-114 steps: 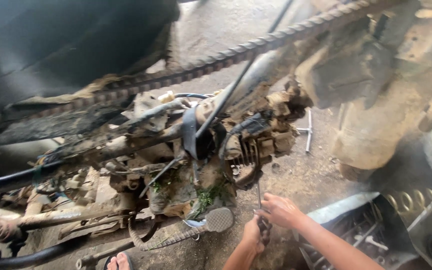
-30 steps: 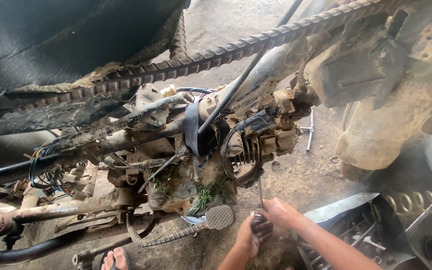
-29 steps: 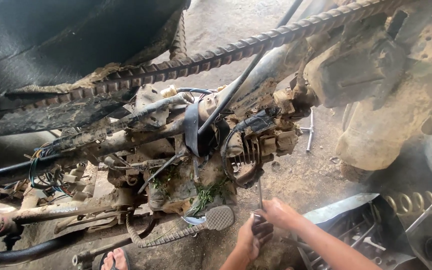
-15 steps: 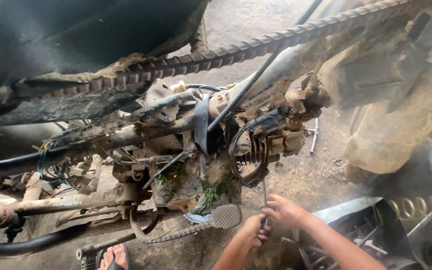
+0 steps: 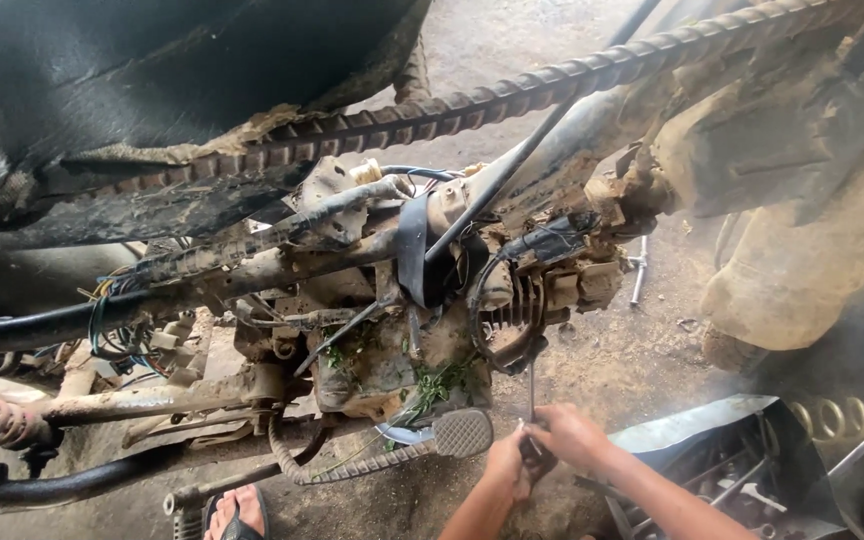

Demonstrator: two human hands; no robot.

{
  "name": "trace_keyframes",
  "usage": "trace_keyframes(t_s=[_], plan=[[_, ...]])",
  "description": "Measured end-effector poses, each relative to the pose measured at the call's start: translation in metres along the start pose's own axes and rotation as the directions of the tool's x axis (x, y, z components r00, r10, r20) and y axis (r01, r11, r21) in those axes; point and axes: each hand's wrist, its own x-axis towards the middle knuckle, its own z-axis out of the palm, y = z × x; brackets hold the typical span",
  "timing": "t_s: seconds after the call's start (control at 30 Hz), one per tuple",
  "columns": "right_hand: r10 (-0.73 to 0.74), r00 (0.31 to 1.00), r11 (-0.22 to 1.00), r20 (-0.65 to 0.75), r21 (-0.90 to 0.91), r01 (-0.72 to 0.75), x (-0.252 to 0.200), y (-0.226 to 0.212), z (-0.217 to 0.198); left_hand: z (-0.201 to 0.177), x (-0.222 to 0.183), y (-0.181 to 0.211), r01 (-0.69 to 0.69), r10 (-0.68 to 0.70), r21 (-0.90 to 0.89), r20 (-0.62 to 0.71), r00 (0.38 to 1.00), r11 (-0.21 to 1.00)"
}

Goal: Repairing and adjusting internal components of a motorcycle engine using a hand tool.

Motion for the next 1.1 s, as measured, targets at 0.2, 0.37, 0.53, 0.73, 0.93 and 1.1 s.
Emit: trace_keyframes(t_s=[0.2, 0.37, 0.53, 0.73, 0.93, 1.1], plan=[[-0.149, 0.981, 0.988, -0.122, -0.056, 0.143, 0.016, 0.017, -0.004, -0.007, 0.020, 0.005, 0.211, -0.261, 0.254, 0.183, 0.948, 0.944], [0.012, 0.993, 0.951, 0.118, -0.308, 0.025, -0.008, -0.008, -0.016, -0.023, 0.018, 0.010, 0.072, -0.147, 0.447, 0.135, 0.980, 0.891], [-0.086, 0.996, 0.996, 0.015, 0.033, 0.085, -0.002, -0.003, -0.003, -0.029, -0.005, 0.004, -0.100, 0.085, 0.491, 0.054, 0.995, 0.865], [0.062, 0.996, 0.998, 0.062, 0.018, -0.063, -0.036, -0.030, -0.005, -0.034, 0.000, 0.005, -0.227, 0.205, 0.703, 0.117, 0.972, 0.674], [0.146, 0.989, 0.979, -0.012, 0.146, -0.143, -0.060, 0.000, -0.006, -0.044, 0.008, 0.004, -0.307, 0.251, 0.671, 0.182, 0.951, 0.675], [0.079, 0.989, 0.996, -0.122, -0.021, -0.082, -0.086, 0.045, -0.026, -0.041, 0.013, -0.005, -0.351, 0.250, 0.613, 0.247, 0.936, 0.708]])
